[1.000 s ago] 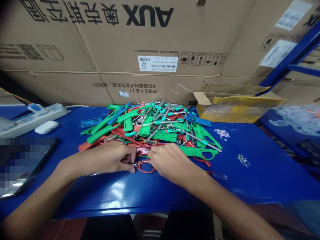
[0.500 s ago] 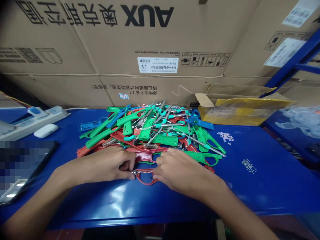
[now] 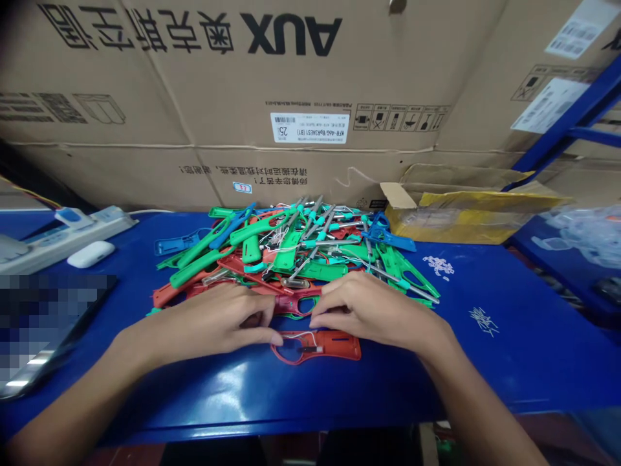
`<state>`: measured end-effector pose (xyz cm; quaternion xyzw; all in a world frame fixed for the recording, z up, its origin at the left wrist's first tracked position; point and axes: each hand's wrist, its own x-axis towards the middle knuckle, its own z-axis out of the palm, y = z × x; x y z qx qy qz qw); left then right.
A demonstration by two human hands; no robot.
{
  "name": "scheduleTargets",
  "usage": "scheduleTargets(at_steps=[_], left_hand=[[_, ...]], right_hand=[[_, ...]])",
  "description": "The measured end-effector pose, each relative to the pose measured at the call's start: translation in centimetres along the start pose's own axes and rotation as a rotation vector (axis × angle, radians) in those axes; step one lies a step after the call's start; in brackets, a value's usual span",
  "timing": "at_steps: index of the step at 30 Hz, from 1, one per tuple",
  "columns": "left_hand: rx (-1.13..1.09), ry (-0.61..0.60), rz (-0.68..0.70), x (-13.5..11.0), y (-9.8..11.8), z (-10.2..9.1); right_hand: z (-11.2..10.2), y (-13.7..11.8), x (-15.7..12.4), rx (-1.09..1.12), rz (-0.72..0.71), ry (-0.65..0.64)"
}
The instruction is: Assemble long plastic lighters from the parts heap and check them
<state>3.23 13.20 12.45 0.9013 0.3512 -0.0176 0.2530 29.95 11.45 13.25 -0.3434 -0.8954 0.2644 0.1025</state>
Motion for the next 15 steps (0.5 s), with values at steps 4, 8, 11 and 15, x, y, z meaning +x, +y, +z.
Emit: scheduleTargets(at_steps=[4, 8, 11, 15], left_hand=[[0.058, 0.025, 0.113, 0.8, 0.6, 0.9], [0.044, 0.05, 0.132, 1.2, 0.4, 1.4], [0.037, 0.064, 0.185, 1.3, 0.2, 1.6], [0.044, 0.058, 0.228, 1.3, 0.3, 1.8]], right_hand=[[0.2, 0.2, 0.2, -0.034, 0.029, -0.099], [0.9, 0.2, 0.2, -0.079, 0.048, -0.138], [1.3, 0.3, 0.2, -0.094, 0.048, -0.134], [1.4, 0.1, 0.4, -0.079, 0.099, -0.165]])
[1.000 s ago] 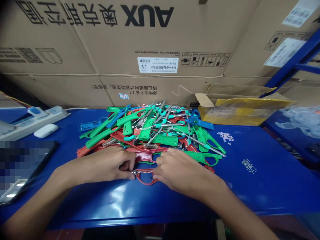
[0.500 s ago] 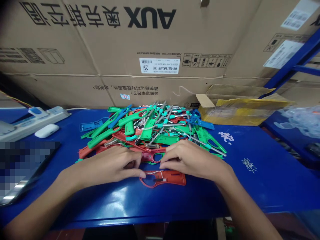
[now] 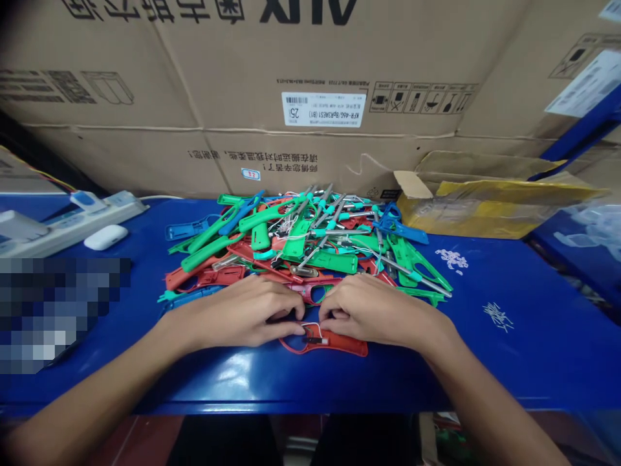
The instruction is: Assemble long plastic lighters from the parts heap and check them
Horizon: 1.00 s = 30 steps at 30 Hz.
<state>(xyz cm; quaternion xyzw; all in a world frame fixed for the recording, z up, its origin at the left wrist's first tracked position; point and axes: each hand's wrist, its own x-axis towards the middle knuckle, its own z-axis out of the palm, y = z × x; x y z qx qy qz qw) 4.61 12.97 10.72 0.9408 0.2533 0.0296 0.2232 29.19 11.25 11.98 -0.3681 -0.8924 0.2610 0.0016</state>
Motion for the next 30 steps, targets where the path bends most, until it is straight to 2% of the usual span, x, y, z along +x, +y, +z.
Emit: scheduleTargets(at_steps=[5, 9, 13, 18, 25, 30], left_hand=[[0.007, 0.001, 0.013, 0.0, 0.1, 0.1], [0.048, 0.023, 0.03, 0.0, 0.3, 0.2], [0.068, 0.015, 0.007, 0.0, 0.3, 0.1], [0.015, -0.025, -0.022, 0.1, 0.1, 0.0], [0.007, -0.013, -0.069, 0.1, 0.4, 0.1], [0.078, 0.048, -0.11, 0.3, 0.4, 0.2]], right_hand=[[-0.3, -0.5, 0.1, 0.003, 0.035, -0.009], [-0.3, -0.5, 0.1, -0.022, 0.002, 0.095], [0.1, -0.6, 0.3, -0.057, 0.05, 0.162], [-0.2, -0.6, -0.1, -0.065, 0.065, 0.1], [-0.9, -0.5, -1.1, 0.081, -0.029, 0.039], [-0.4, -0.5, -0.6, -0.073, 0.047, 0.073]])
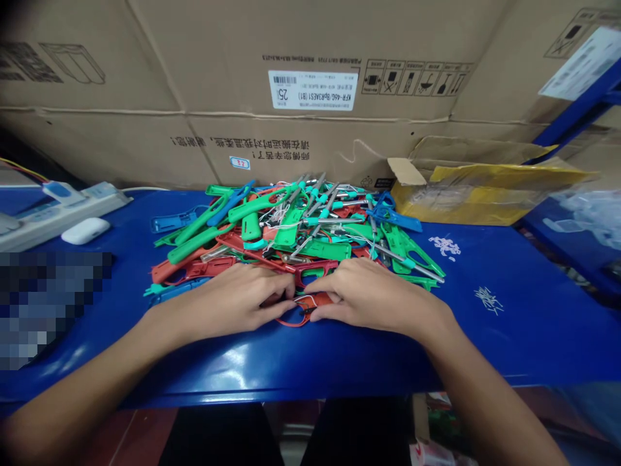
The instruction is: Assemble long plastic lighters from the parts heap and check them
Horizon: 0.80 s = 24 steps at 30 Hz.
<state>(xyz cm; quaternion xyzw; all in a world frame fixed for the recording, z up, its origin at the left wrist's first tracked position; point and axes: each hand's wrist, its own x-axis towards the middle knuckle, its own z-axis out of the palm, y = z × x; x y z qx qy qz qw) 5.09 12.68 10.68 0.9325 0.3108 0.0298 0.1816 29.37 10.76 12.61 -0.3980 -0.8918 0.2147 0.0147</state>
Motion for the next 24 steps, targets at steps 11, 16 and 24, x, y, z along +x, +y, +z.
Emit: scheduleTargets(at_steps=[11, 16, 24], left_hand=[[0.02, 0.019, 0.004, -0.02, -0.17, 0.31], [0.026, 0.045, 0.03, -0.11, -0.31, 0.42], [0.061, 0.065, 0.049, -0.06, 0.1, 0.18]], right_hand=[[0.57, -0.12, 0.13, -0.02, -0.064, 0.034], [0.68, -0.16, 0.28, -0.029, -0.05, 0.023], [0.72, -0.01, 0.26, 0.054, -0.116, 0.052]])
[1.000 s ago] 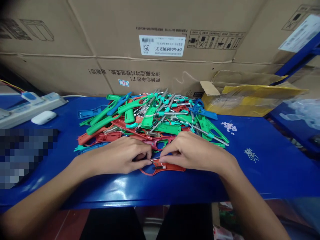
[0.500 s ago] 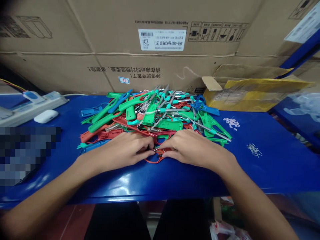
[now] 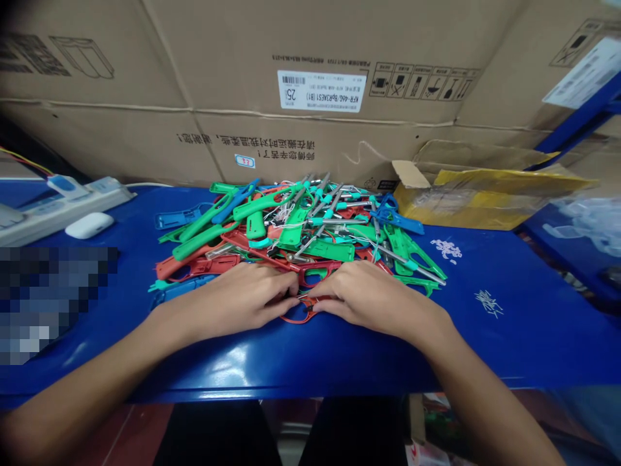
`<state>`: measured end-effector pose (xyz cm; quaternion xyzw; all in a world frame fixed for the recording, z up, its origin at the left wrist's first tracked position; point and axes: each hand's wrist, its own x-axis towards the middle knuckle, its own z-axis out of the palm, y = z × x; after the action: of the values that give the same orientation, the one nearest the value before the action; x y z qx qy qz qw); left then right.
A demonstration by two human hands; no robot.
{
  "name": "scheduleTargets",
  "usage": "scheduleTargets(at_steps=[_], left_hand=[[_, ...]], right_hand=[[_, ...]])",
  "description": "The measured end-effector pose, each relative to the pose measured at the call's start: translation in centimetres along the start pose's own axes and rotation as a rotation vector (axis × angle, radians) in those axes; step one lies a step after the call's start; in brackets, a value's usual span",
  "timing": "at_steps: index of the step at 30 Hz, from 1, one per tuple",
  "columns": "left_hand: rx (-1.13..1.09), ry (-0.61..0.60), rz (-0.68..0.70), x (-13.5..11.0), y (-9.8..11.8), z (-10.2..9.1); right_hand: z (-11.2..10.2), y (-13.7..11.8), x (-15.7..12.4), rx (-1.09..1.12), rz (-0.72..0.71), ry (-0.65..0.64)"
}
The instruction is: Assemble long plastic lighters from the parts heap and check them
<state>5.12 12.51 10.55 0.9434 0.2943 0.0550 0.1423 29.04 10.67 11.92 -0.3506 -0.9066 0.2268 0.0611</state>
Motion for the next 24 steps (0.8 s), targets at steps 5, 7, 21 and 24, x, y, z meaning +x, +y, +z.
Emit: scheduleTargets(at_steps=[5, 7, 21, 24], left_hand=[[0.146, 0.081, -0.015, 0.6, 0.6, 0.7], [0.179, 0.094, -0.004, 0.8, 0.7, 0.9], [0.125, 0.106, 0.01, 0.8, 0.4, 1.4], [0.112, 0.091, 0.008, 0.8, 0.5, 1.2]], right_hand=[[0.0, 0.1, 0.1, -0.003, 0.031, -0.036], [0.0, 0.1, 0.1, 0.006, 0.038, -0.05], [0.0, -0.5, 0.5, -0.011, 0.069, -0.036], [0.0, -0.5, 0.4, -0.005, 0.08, -0.033]])
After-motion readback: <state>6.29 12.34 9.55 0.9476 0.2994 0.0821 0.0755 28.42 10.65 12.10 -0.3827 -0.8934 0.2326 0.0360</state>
